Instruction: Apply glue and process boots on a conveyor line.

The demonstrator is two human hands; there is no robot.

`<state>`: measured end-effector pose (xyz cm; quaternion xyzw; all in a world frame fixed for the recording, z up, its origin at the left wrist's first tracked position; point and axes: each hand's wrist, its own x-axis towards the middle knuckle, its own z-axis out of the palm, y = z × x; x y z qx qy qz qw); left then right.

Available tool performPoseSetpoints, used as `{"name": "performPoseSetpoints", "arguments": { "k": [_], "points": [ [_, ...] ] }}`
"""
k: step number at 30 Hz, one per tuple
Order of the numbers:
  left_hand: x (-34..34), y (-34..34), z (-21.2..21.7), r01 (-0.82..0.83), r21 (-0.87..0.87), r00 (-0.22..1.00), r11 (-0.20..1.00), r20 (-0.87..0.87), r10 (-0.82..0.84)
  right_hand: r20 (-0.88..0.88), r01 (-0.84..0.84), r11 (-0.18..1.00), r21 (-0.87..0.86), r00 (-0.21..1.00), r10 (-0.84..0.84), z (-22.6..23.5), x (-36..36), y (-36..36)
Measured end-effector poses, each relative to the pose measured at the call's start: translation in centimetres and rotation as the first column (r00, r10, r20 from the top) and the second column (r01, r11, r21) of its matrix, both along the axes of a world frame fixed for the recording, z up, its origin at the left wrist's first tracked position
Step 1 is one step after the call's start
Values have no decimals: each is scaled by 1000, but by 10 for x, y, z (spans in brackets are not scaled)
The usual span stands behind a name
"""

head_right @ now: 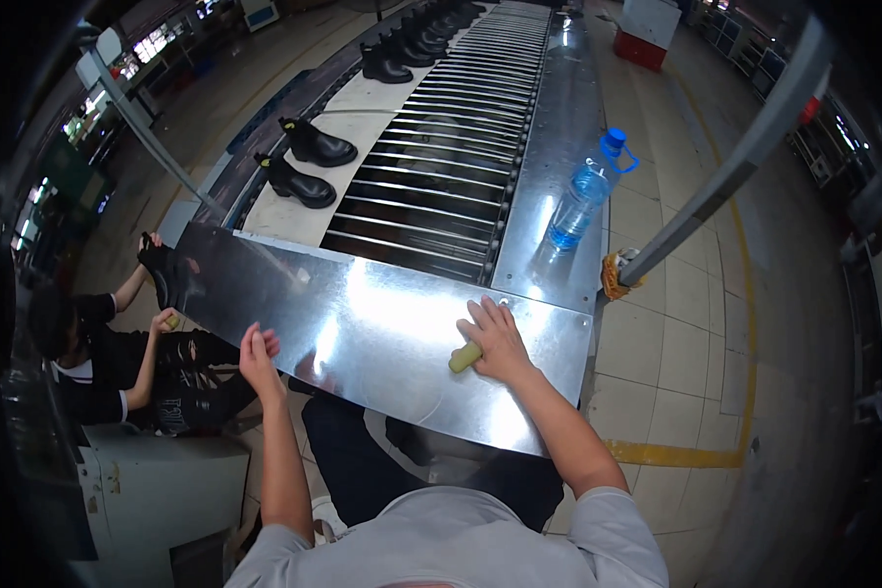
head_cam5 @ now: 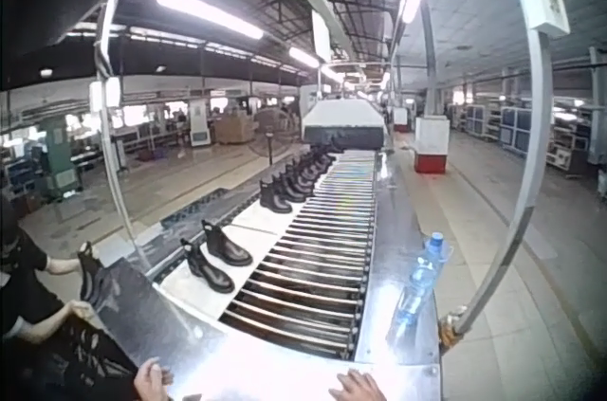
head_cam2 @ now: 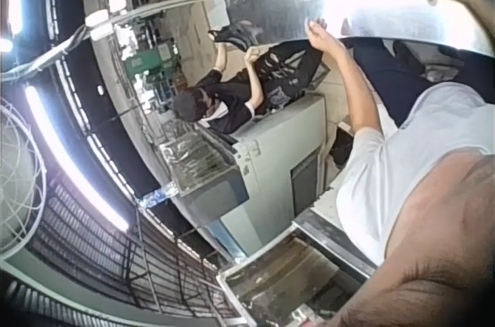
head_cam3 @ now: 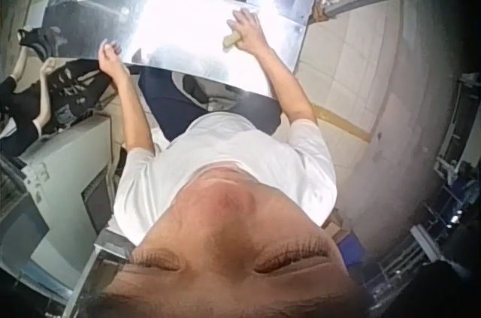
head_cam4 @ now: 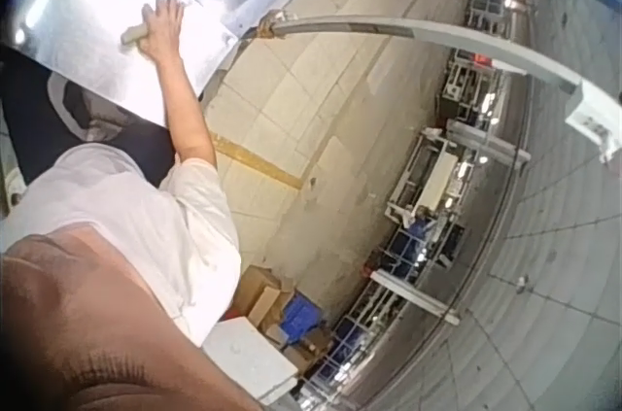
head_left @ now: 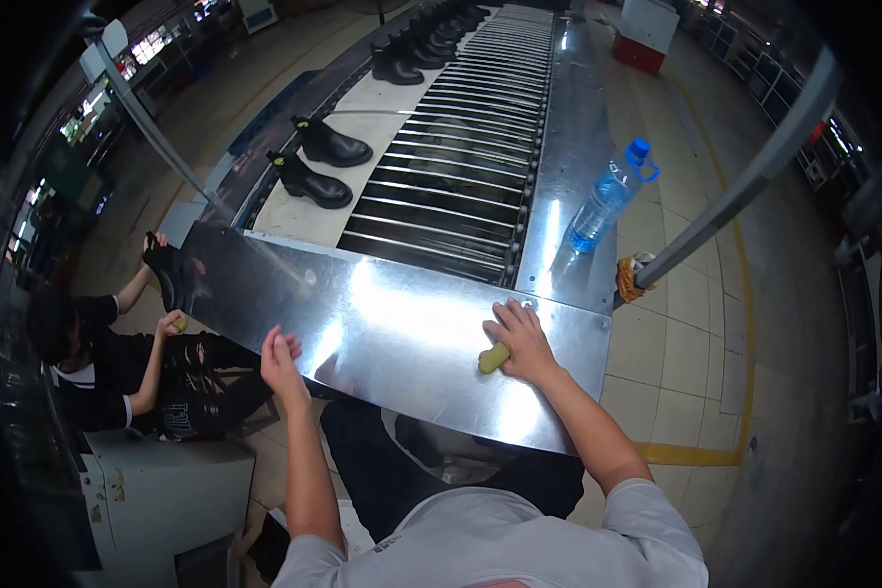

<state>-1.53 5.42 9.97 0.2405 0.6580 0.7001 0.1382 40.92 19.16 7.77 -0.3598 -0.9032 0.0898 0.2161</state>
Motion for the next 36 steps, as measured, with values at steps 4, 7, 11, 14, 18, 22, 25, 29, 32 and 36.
{"name": "performPoseSetpoints", "arguments": {
  "k": [4, 7, 11, 14, 18, 22, 25, 29, 32, 36],
  "points": [
    [-9, 88, 9, 195, -35, 980, 980, -26, -196, 1, 6, 996, -86, 1000, -6, 5, 13, 11],
    [-58, 142, -25, 165, -176, 970, 970, -150, -192, 12, -61, 991, -116, 998, 63, -5, 10, 9],
    [-127, 222, -72, 167, -164, 970, 972, -147, -192, -51, -80, 982, -172, 996, 72, 0, 6, 12],
    [-143, 298, -93, 116, -278, 970, 954, -176, -170, -53, -41, 979, -201, 998, 31, 3, 16, 14],
    [-196, 366, -115, -59, -321, 946, 945, -320, -50, -102, -79, 968, -237, 993, 56, 6, 12, 18],
    [-189, 439, -114, 28, -227, 999, 973, -16, -33, -66, -74, 961, -268, 996, 58, 3, 10, 19],
    [-191, 469, -96, -217, -435, 965, 874, -231, 125, -48, -47, 965, -258, 998, 36, -3, 5, 22],
    [-163, 493, -100, -339, -664, 941, 667, -225, 254, -49, -18, 968, -252, 999, 6, -1, 10, 24],
    [-228, 472, -88, -118, -532, 991, 838, -17, 129, -98, -77, 970, -231, 994, 56, 3, 9, 22],
    [-216, 425, -61, 86, -219, 765, 972, 640, 77, -112, -57, 984, -170, 993, 38, -5, 9, 20]
  ]
}}
